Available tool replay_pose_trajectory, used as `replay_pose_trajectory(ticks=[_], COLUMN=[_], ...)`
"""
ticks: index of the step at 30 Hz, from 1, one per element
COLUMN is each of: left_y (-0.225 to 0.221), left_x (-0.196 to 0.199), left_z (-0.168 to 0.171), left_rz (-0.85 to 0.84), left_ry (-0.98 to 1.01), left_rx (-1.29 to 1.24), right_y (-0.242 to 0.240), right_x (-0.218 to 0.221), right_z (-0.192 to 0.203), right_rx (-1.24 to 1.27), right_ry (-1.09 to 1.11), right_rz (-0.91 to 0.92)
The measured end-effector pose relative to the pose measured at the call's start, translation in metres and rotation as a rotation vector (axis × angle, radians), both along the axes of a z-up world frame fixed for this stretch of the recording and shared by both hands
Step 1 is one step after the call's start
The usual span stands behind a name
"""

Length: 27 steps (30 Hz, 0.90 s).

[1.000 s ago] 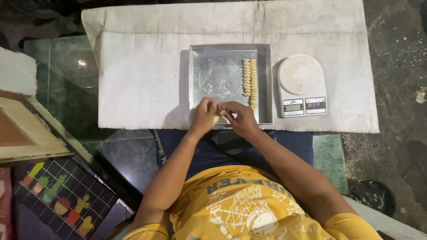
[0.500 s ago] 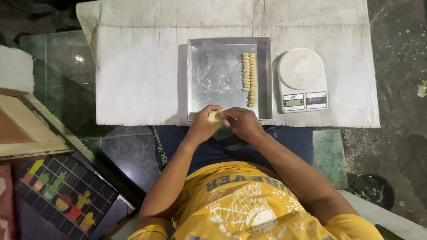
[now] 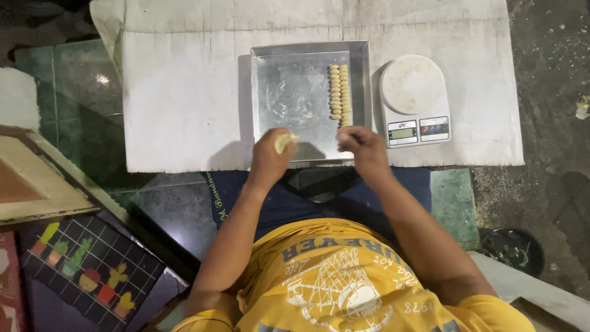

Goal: Rolling small pieces of dough into uniform balls and arranging them in rows on a metal tray.

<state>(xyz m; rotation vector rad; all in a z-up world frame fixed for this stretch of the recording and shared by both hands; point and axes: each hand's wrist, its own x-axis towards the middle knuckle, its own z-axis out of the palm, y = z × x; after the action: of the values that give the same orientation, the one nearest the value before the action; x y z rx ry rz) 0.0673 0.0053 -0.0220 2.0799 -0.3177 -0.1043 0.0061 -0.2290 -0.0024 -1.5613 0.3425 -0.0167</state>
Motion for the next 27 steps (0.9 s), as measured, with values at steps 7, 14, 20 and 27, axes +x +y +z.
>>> replay_pose_trajectory(ticks=[7, 14, 20, 27], left_y=[0.008, 0.009, 0.010, 0.007], left_x=[0.030, 0.029, 0.031, 0.020], left_z=[-0.035, -0.058, -0.067, -0.056], left_rz=[-0.005, -0.064, -0.096, -0.027], left_ry=[-0.126, -0.379, -0.400, -0.383], left_rx=[0.390, 0.487, 0.453, 0.456], right_y=[-0.030, -0.069, -0.078, -0.120], right_x=[-0.027, -0.038, -0.041, -0.023], right_z=[0.030, -0.014, 0.007, -0.007], right_rx=[-0.011, 0.085, -0.032, -0.150], right_ry=[0.089, 0.042, 0.033, 0.000], right_rz=[-0.091, -0.158, -0.160, -0.253])
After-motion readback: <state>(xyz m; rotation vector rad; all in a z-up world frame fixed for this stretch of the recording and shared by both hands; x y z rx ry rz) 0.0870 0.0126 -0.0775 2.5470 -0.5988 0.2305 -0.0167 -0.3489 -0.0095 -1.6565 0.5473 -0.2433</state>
